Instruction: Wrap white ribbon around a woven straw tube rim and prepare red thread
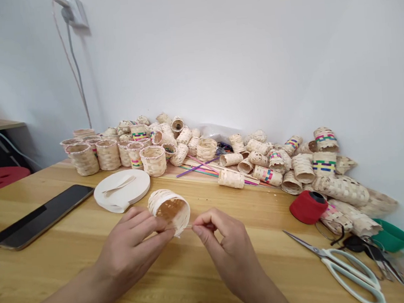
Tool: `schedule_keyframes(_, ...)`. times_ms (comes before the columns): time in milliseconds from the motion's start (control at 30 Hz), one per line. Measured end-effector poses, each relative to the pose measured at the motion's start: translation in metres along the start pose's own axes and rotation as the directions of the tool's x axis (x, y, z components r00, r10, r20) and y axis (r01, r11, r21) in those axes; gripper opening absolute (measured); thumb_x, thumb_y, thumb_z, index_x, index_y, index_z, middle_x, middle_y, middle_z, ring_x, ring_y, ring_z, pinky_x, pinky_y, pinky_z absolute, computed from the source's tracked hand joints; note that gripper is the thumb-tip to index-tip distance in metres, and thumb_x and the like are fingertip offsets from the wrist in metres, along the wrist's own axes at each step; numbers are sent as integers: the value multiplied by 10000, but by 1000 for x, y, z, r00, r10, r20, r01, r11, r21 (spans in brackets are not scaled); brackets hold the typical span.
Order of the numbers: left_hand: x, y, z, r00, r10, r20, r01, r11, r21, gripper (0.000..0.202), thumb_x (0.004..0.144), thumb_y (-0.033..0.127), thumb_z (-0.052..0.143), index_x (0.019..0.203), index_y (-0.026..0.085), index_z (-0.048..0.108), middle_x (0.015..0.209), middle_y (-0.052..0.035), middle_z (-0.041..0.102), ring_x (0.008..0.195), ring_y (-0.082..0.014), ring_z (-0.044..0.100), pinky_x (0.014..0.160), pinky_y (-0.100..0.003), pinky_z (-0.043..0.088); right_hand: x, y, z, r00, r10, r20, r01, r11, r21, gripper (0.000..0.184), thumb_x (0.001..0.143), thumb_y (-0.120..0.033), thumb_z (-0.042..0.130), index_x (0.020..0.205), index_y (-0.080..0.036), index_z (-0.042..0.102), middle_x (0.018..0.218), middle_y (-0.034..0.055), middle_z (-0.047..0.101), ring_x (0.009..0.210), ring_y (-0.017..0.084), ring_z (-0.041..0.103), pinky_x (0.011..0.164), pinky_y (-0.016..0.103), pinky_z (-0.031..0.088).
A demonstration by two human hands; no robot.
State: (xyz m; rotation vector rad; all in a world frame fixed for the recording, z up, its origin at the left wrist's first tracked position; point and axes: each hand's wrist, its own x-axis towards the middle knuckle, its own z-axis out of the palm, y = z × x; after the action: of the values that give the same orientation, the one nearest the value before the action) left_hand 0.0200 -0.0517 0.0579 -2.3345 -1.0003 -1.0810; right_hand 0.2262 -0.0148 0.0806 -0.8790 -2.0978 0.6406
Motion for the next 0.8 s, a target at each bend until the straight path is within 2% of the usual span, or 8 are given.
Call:
schedule_keyframes(67,0,1,1,1000,4,22,-4,1000,1,126,902,109,496,892,156,612,770,-20,627,674,-146,439,640,-322,276,0,-2,-3,989,-143,-27,142,989,-48,119,888,-170,550,784,-210,592,699,-27,615,633,109,565,584,198,413)
schedule_keyframes(167,0,2,2,999,-11,33,11,1000,-8,144,915,116,475,883,154,610,777,-16,617,680,-143,432,641,-320,272,-3,-3,-1,944,-330,19,330,942,-55,126,910,-154,536,810,-203,595,698,-22,621,640,103,571,596,189,418)
schedule_keyframes(300,-2,1,3,998,-32,49,31,999,18,166,924,129,459,855,151,609,747,-16,594,672,-148,418,633,-325,260,-7,-2,8,895,-436,88,442,895,-55,167,939,-188,508,792,-182,588,657,-10,596,604,103,545,574,191,410)
schedule_keyframes(433,-2,2,3,998,-37,52,36,999,18,172,920,123,458,857,147,616,723,-19,583,658,-150,413,627,-324,255,-7,-2,11,872,-472,125,481,875,-53,191,951,-204,486,788,-180,581,640,-9,584,587,105,535,559,194,406)
schedule_keyframes(600,2,4,0,994,-108,34,111,991,-70,154,899,113,491,858,159,631,761,-26,605,679,-147,459,639,-320,275,-7,-4,5,883,-454,119,460,888,-25,190,950,-226,491,791,-186,589,645,-6,596,592,108,556,558,193,421)
schedule_keyframes(667,3,4,-1,988,-147,39,151,980,-133,149,891,112,504,844,169,634,786,-28,609,709,-147,488,651,-315,288,-6,-5,0,894,-441,81,445,895,-36,179,943,-224,504,791,-190,593,651,-4,609,597,112,571,563,198,434)
schedule_keyframes(800,4,4,-3,979,-154,135,187,942,-279,127,880,118,531,834,181,631,810,-21,615,737,-143,520,662,-303,305,-2,-4,-9,913,-404,-56,398,912,-95,113,911,-153,537,833,-203,602,688,-6,642,623,117,593,575,205,456)
